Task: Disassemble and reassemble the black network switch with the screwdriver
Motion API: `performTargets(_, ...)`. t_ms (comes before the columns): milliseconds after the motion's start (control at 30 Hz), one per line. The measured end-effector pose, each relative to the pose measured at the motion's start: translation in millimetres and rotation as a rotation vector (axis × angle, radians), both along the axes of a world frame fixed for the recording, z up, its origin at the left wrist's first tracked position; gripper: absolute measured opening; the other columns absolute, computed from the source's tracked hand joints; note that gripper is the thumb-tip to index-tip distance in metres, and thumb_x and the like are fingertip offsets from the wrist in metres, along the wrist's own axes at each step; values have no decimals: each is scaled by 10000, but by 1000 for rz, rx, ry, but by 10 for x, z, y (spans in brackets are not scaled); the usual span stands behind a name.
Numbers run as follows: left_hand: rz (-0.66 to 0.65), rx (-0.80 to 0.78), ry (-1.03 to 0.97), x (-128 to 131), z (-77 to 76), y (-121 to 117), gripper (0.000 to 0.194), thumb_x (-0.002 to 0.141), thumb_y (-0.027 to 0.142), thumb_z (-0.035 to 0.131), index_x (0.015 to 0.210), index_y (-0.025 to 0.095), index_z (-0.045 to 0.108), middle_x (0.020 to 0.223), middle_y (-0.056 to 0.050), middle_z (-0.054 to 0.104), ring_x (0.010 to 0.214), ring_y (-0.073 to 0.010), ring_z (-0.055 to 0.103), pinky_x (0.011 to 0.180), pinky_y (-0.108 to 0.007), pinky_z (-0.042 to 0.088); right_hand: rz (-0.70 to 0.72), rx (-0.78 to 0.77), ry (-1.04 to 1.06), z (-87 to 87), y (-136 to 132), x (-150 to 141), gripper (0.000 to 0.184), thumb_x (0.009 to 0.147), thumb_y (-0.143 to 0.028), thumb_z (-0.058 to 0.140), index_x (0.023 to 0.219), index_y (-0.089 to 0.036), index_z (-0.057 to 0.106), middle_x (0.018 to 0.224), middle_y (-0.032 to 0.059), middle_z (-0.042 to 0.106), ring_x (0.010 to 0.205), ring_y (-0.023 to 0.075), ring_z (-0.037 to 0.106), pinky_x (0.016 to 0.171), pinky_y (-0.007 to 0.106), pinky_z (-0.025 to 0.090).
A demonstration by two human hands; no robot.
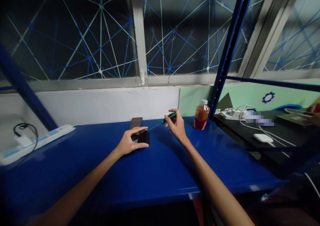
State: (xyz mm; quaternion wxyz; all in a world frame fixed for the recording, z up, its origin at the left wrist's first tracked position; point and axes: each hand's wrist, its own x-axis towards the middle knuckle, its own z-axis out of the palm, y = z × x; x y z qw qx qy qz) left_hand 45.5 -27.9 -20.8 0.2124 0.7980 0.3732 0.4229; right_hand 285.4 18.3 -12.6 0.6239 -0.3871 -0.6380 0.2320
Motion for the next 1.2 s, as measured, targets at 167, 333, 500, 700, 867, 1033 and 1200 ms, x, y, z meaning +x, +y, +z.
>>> performTargets(167,-4,9,-1,4,-9,2,635,633,431,804,1207,244,608,1096,-79,664,1024,-258,607,891,-413,497,38,3,39,-9,13,-11,398,810,-463,621,1085,-220,467,510,-70,543,398,139,551,412,246,445)
performTargets(333,1,13,15,15,0,-7,650,634,436,801,1221,248,598,1104,-79,662,1029,-259,606,896,-425,492,-60,24,-29,26,-51,-27,369,818,-459,621,1068,-231,472,554,-65,535,406,124,525,413,235,407)
performTargets(500,41,4,60,24,-42,14,657,612,445,811,1207,251,609,1107,-84,670,1024,-274,616,900,-446,488,-19,14,-135,37,-102,-36,278,892,-442,510,1063,-227,462,550,-54,544,463,137,547,498,250,430)
performTargets(700,37,-7,204,21,-201,73,746,609,466,809,1285,295,545,1127,-74,664,1044,-297,596,918,-468,459,-128,62,-262,22,-93,-4,220,909,-371,446,1069,-221,471,581,-42,543,501,146,536,557,256,419)
performTargets(867,4,-120,312,21,-280,91,813,606,498,803,1336,355,476,1194,-73,622,1108,-324,551,917,-472,443,-290,128,-475,19,-29,72,191,880,-317,440,1022,-203,500,641,-18,537,572,163,526,608,269,386)
performTargets(1033,-33,-165,305,25,-291,100,834,620,468,804,1360,373,433,1205,-60,614,1135,-323,534,950,-484,411,-294,109,-561,-13,1,67,204,891,-339,422,1026,-207,498,668,-6,559,589,172,535,626,272,380)
performTargets(1200,-18,-154,305,22,-285,91,833,614,468,806,1355,365,440,1194,-54,620,1128,-317,536,958,-484,404,-301,97,-614,-54,11,38,199,896,-344,410,1016,-211,496,674,4,573,608,189,552,625,277,374)
